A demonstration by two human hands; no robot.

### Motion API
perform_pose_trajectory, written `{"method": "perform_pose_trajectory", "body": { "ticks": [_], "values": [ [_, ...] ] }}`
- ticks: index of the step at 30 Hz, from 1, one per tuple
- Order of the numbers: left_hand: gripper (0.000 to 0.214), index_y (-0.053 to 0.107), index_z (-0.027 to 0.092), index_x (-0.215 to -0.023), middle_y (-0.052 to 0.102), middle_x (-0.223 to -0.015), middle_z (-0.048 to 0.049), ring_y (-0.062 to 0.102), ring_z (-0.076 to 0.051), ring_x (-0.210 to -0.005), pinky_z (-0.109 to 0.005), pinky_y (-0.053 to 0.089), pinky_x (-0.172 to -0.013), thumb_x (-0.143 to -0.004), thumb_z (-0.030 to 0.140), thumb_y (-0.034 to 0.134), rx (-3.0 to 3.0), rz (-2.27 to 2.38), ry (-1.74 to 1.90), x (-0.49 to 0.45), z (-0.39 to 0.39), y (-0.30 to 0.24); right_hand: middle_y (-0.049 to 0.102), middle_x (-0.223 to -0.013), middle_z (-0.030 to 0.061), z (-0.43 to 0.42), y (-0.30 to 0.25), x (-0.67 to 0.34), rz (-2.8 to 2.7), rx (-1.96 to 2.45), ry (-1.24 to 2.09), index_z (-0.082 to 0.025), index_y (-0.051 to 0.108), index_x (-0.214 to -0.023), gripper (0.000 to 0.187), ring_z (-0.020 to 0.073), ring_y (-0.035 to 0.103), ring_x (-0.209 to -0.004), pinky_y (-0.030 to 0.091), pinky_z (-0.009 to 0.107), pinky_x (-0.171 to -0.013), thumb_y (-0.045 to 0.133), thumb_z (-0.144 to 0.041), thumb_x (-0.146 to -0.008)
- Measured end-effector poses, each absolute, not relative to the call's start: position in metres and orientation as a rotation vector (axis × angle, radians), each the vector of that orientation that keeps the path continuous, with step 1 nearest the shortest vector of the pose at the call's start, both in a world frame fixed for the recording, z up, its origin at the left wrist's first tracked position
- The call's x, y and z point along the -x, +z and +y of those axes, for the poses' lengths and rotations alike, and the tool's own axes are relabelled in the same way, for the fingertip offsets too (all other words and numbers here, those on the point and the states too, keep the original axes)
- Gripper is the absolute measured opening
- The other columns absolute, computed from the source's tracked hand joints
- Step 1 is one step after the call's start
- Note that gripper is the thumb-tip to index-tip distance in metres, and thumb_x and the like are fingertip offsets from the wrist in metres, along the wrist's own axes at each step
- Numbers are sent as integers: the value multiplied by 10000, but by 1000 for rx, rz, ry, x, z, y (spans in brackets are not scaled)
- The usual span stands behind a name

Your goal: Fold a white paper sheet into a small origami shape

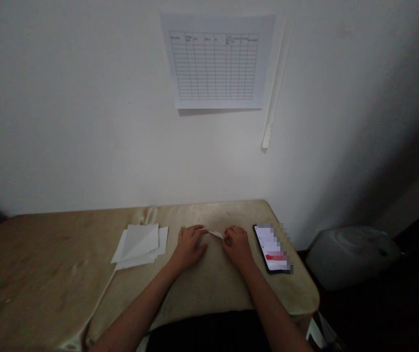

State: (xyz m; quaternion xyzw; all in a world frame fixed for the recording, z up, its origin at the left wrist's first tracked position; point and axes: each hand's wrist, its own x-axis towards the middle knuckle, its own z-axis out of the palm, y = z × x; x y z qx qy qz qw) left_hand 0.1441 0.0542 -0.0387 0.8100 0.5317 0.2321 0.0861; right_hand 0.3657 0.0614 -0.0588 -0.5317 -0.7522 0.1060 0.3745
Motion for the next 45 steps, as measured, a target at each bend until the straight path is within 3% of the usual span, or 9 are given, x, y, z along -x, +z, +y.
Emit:
{"method": "perform_pose_trajectory", "body": {
  "ticks": [6, 12, 17, 22, 35, 40, 45],
  "values": [
    [309, 684, 306, -1188, 574, -1381, -76, 454, -308, -1335, -702, 72, -1173, -881, 299, 649, -2442, 1587, 651, -144, 52, -37, 697, -1114, 69, 58, -60, -362, -2006, 1254, 415, -204, 671, -802, 19, 236, 598, -1108, 389, 412, -1048, 665, -197, -819],
    [353, 661, 344, -1250, 614, -1363, -51, 452, -304, -1326, -722, 48, -1167, -898, 317, 637, -2459, 1557, 627, -144, 52, -37, 683, -1245, 74, 59, -61, -362, -2039, 1231, 439, -227, 731, -936, 137, 239, 573, -1196, 380, 437, -1089, 613, -197, -873],
    [364, 640, 417, -1276, 628, -1377, -5, 419, -320, -1359, -762, -33, -1142, -917, 362, 628, -2499, 1453, 533, -144, 51, -40, 710, -1210, 60, 62, -67, -363, -2086, 1232, 401, -246, 738, -1054, 294, 222, 578, -1199, 355, 460, -1107, 512, -122, -912],
    [345, 644, 419, -1276, 609, -1416, -1, 408, -322, -1383, -759, -66, -1143, -933, 407, 610, -2492, 1443, 500, -144, 51, -41, 711, -1206, 57, 64, -70, -363, -2107, 1272, 391, -264, 736, -1119, 396, 222, 558, -1208, 346, 464, -1099, 464, -71, -905],
    [357, 628, 435, -1286, 598, -1437, 12, 417, -312, -1403, -753, -57, -1152, -934, 379, 611, -2505, 1428, 501, -144, 52, -41, 684, -1085, 52, 61, -67, -364, -2173, 1346, 369, -346, 749, -1129, 289, 264, 490, -1126, 336, 467, -1068, 669, -226, -878],
    [277, 680, 400, -1205, 600, -1436, 14, 430, -307, -1385, -739, -35, -1163, -946, 369, 587, -2520, 1413, 518, -144, 53, -39, 672, -1080, 57, 59, -64, -363, -2170, 1347, 362, -335, 751, -1130, 275, 272, 485, -1128, 333, 468, -1074, 675, -240, -883],
    [317, 645, 355, -1248, 624, -1405, -9, 423, -296, -1390, -717, -11, -1177, -935, 344, 596, -2512, 1359, 489, -144, 52, -39, 667, -1114, 65, 59, -65, -363, -2169, 1373, 352, -316, 750, -1131, 279, 270, 495, -1128, 340, 467, -1074, 687, -241, -870]
  ]
}}
